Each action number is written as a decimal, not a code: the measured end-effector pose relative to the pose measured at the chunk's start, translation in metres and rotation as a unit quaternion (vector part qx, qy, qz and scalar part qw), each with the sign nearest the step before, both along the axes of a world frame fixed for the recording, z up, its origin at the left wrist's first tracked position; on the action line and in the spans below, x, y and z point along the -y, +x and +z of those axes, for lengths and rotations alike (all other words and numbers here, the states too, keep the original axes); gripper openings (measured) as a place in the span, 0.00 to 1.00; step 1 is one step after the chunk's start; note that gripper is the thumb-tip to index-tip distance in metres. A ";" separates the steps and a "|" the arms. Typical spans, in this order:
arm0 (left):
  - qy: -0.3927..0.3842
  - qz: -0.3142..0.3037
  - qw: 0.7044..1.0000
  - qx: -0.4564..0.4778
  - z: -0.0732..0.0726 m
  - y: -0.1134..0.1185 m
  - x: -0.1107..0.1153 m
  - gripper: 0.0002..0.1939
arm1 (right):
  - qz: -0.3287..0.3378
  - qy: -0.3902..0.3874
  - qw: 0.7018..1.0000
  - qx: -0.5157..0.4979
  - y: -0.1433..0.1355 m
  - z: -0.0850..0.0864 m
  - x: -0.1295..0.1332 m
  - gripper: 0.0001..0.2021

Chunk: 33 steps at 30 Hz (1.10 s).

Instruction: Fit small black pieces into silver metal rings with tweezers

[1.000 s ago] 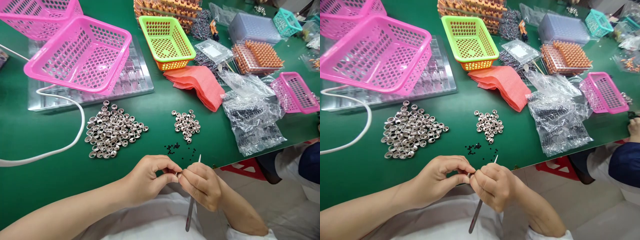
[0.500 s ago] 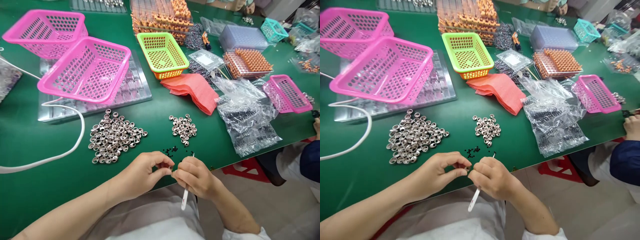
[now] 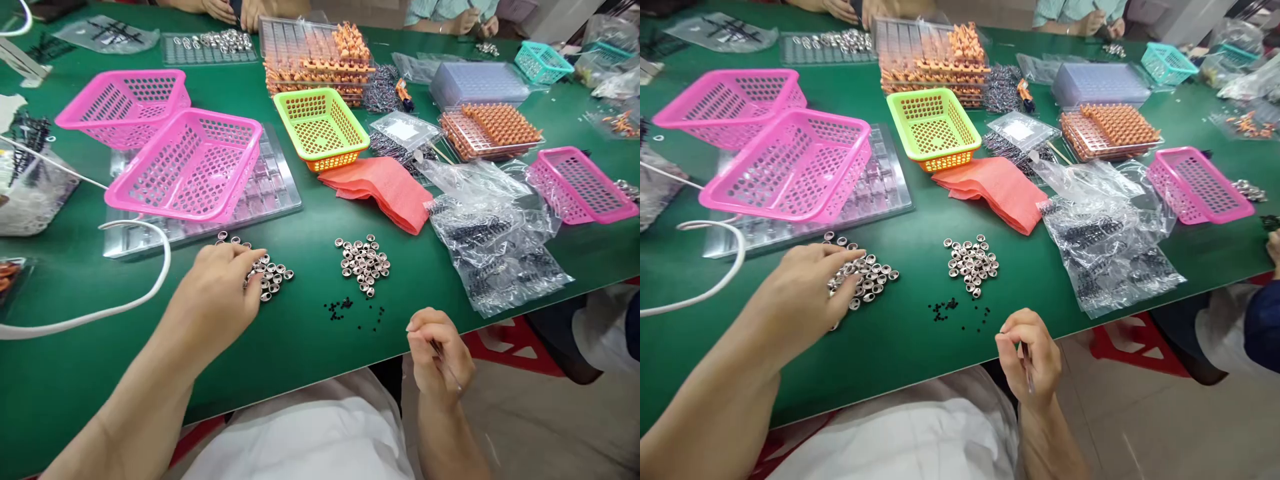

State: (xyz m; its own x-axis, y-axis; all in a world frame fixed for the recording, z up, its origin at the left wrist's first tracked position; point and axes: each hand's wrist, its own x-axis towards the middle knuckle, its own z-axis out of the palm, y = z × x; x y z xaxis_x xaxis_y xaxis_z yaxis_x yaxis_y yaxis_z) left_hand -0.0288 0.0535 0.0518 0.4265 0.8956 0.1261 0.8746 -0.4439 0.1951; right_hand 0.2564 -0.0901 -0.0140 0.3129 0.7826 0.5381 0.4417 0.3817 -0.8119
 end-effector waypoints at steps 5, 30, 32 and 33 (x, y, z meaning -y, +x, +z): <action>-0.058 -0.211 0.966 0.133 -0.015 0.063 0.017 0.11 | 0.001 -0.034 0.995 -0.097 -0.011 0.002 -0.003 0.04; -0.132 -0.204 0.957 0.162 -0.034 0.104 0.010 0.06 | 0.045 -0.073 0.979 -0.186 -0.004 -0.001 0.011 0.16; -0.146 -0.183 0.949 0.212 -0.030 0.091 0.019 0.05 | 0.050 -0.067 0.974 -0.212 -0.004 -0.001 0.009 0.18; -0.155 -0.172 0.944 0.235 -0.028 0.083 0.024 0.05 | 0.052 -0.067 0.970 -0.226 -0.005 -0.001 0.007 0.19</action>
State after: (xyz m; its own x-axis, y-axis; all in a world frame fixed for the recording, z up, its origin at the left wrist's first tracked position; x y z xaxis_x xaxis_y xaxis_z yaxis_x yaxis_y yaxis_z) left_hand 0.0545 0.0290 0.0240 0.6606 0.7396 0.1291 0.4732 -0.5436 0.6932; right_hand 0.2519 -0.0973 -0.0154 0.4088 0.8763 0.2549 -0.0064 0.2821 -0.9594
